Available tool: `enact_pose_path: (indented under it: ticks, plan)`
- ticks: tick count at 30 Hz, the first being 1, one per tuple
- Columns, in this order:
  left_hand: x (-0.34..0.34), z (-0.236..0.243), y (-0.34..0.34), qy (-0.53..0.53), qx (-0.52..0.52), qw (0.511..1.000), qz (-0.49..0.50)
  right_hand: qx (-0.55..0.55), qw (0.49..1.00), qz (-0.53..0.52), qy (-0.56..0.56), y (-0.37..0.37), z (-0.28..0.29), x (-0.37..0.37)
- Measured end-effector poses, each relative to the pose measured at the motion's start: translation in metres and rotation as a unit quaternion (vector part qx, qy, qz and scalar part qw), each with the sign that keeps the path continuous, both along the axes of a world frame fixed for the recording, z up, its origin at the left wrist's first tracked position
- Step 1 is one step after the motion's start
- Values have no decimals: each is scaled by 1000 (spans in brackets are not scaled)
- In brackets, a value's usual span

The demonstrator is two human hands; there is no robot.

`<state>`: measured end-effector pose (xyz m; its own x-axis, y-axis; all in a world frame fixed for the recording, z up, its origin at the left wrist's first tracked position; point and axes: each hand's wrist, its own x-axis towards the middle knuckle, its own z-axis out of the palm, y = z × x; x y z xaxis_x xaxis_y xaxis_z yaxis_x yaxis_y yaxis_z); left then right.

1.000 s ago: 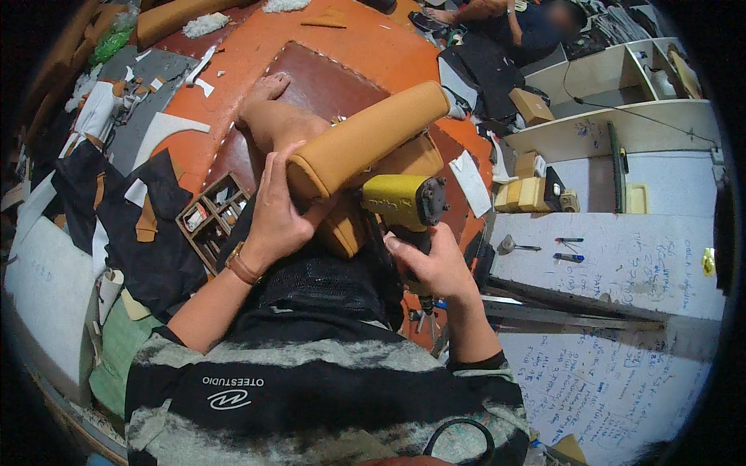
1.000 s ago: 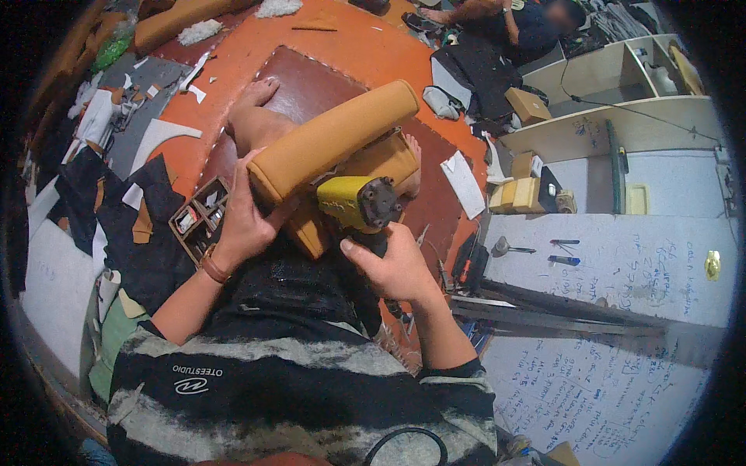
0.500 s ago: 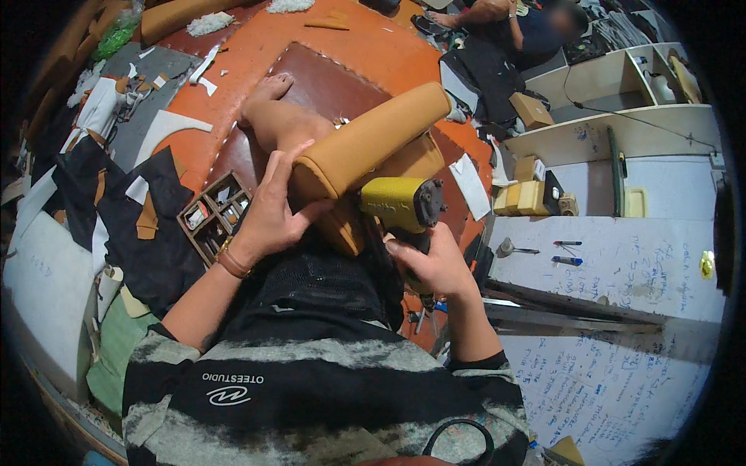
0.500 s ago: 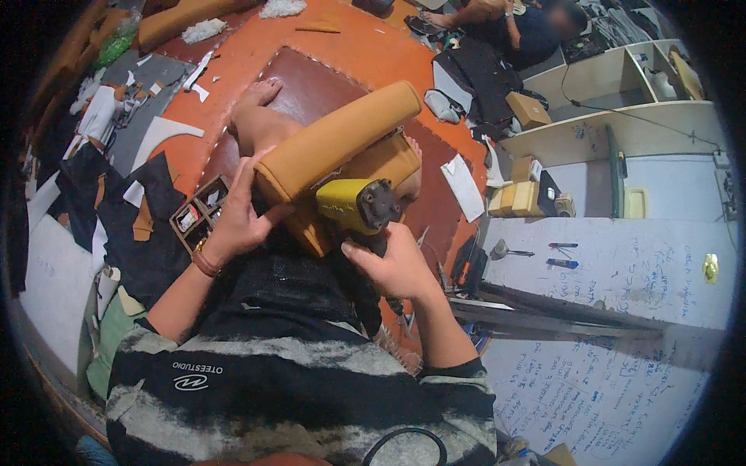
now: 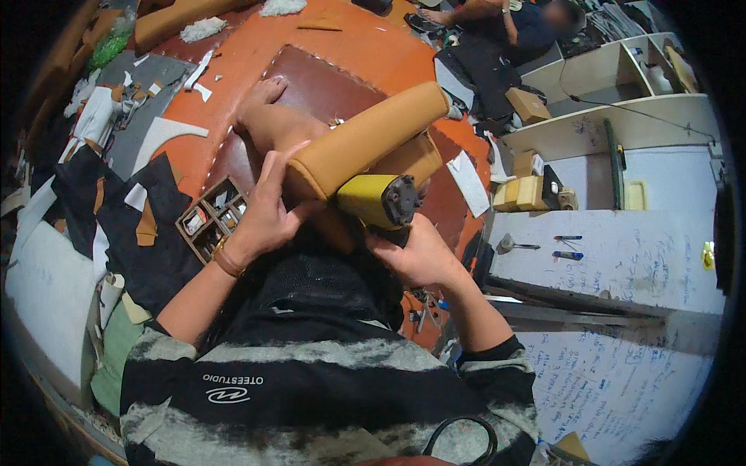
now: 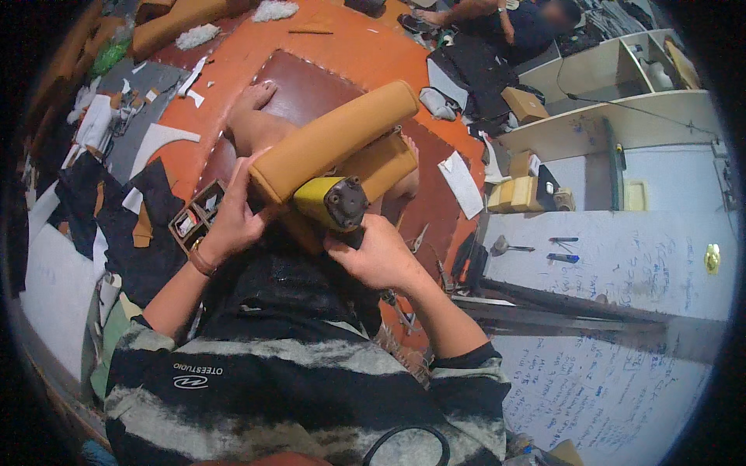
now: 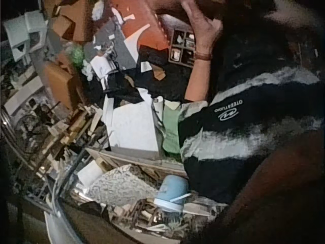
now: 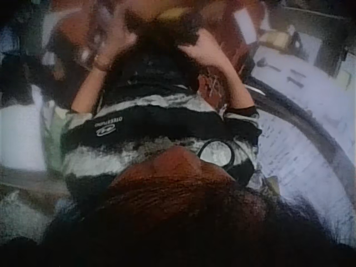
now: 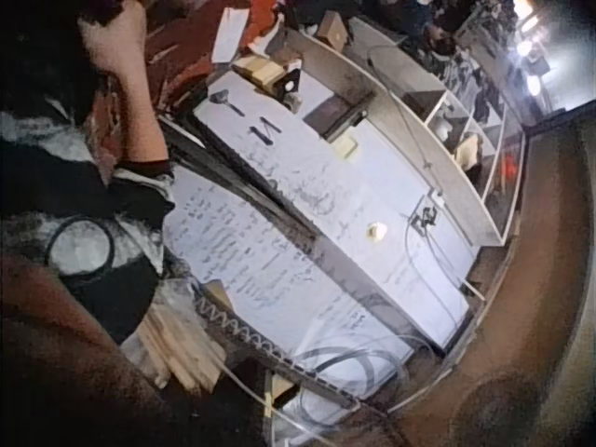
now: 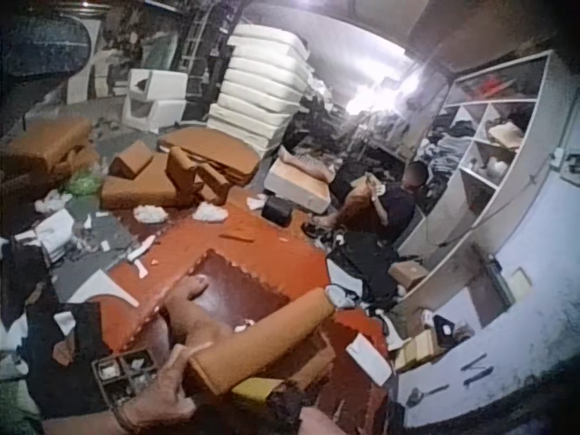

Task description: The person wraps a tan fabric cover over a cylindrical foam cushion, smooths and aligns the edges, and secures the fabric using a staple gun. They repeatedly adjust the fabric and apply staples along the seam to hold the cover in place.

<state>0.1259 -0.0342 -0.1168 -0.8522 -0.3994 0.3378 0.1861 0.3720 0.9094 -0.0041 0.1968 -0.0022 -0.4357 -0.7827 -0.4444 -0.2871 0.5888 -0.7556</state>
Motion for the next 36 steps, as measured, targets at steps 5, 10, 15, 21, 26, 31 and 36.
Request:
enact_pose_path:
  ticks: [5,10,15,21,26,31,36]
  plan:
    - [4,1,-2,-21,-26,999,-11,-67,997,-16,-36,17,6,-4]
    - [-1,13,7,-81,35,996,18,-111,979,-162,-51,53,13,-12]
    - [-5,15,20,-116,76,989,56,-77,979,-188,-23,59,15,-22]
    - [-4,12,18,-95,28,993,71,-63,988,-139,4,41,14,-32]
    - [-5,9,14,-91,38,993,60,-55,995,-77,30,27,16,-44]
    - [-8,8,11,-72,33,996,50,-26,996,-57,63,20,12,-52]
    - [-7,10,8,-87,29,995,47,16,992,-126,-2,14,16,-52]
